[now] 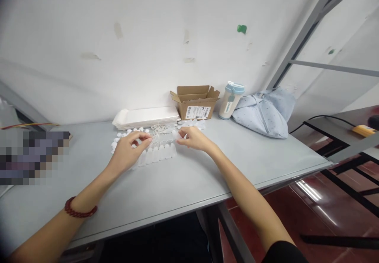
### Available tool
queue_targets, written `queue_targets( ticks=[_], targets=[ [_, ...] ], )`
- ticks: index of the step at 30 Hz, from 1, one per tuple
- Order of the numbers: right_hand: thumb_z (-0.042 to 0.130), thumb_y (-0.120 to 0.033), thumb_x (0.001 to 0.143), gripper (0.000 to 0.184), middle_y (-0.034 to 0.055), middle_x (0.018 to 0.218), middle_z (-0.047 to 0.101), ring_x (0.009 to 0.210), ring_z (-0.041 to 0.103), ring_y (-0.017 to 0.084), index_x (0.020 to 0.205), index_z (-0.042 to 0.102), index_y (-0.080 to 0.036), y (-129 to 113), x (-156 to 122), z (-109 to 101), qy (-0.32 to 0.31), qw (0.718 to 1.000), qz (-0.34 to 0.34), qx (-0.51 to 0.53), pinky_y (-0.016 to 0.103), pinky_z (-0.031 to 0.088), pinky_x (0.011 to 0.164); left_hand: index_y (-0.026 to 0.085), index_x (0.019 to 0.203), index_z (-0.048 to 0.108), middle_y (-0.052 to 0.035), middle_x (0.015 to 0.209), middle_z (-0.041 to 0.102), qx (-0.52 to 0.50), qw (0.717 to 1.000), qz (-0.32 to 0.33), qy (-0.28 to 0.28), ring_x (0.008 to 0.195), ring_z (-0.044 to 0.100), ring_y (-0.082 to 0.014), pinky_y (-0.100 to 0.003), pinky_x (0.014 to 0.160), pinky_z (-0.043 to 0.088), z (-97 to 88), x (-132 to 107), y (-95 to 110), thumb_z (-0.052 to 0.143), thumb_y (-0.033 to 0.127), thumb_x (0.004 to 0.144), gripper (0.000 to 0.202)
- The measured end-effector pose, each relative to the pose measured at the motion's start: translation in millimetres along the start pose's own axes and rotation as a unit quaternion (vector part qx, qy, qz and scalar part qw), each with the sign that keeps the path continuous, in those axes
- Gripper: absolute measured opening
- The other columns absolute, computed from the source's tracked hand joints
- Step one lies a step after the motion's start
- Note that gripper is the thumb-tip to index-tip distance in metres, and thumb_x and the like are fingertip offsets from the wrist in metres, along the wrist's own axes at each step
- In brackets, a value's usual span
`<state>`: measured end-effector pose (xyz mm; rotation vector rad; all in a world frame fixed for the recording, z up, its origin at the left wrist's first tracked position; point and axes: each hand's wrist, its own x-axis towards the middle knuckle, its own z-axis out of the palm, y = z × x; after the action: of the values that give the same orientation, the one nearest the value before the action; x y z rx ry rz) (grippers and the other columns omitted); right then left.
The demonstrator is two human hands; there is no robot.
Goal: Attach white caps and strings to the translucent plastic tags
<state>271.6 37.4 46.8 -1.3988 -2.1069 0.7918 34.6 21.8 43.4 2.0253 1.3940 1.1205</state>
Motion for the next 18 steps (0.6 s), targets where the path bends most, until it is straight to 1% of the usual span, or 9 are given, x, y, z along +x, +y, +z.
queue_targets(
  ticks=[3, 7, 13, 18],
  targets=[
    [0.059, -0.034, 0.079, 0.02, 0.0021, 0.083, 0.064, 0.05, 0.052, 0.007, 0.087, 0.06, -0.016, -9.4, -1.5, 11.2, 0.007, 0.999, -0.04, -0.019, 0.021, 0.038, 0.053, 0.021, 0.079, 0.066, -0.0016, 0.084, 0.069, -0.018, 1.0, -0.007, -0.01, 0.082, 0.06, -0.0182, -0.03, 0.071, 0.044, -0.3, -1.1, 6.9, 0.054, 0.029, 0.079, 0.015],
    [0.059, -0.032, 0.08, 0.018, 0.0023, 0.083, 0.065, 0.055, 0.052, 0.008, 0.089, 0.063, -0.016, -15.3, -2.3, 20.1, 0.003, 0.996, -0.082, -0.037, 0.021, 0.04, 0.056, 0.021, 0.078, 0.066, -0.0011, 0.085, 0.07, -0.005, 1.0, -0.009, -0.012, 0.083, 0.061, -0.0185, -0.03, 0.073, 0.045, 0.2, -2.0, 10.2, 0.054, 0.026, 0.079, 0.013],
    [0.058, -0.033, 0.082, 0.019, 0.0026, 0.082, 0.066, 0.056, 0.052, 0.009, 0.09, 0.064, -0.017, -16.0, -3.5, 23.0, 0.002, 0.994, -0.092, -0.058, 0.022, 0.04, 0.058, 0.02, 0.076, 0.064, -0.0013, 0.081, 0.069, -0.01, 0.999, 0.028, -0.033, 0.078, 0.061, -0.0175, -0.029, 0.073, 0.048, 3.4, -5.3, 7.5, 0.053, 0.024, 0.078, 0.013],
    [0.059, -0.031, 0.082, 0.02, 0.0032, 0.084, 0.066, 0.058, 0.051, 0.009, 0.092, 0.065, -0.016, -17.2, -3.9, 22.4, 0.013, 0.993, -0.098, -0.066, 0.021, 0.04, 0.059, 0.02, 0.078, 0.065, -0.0013, 0.082, 0.069, -0.004, 0.999, 0.025, -0.031, 0.077, 0.061, -0.017, -0.028, 0.072, 0.048, 6.5, -6.0, 6.5, 0.052, 0.022, 0.078, 0.014]
  ],
)
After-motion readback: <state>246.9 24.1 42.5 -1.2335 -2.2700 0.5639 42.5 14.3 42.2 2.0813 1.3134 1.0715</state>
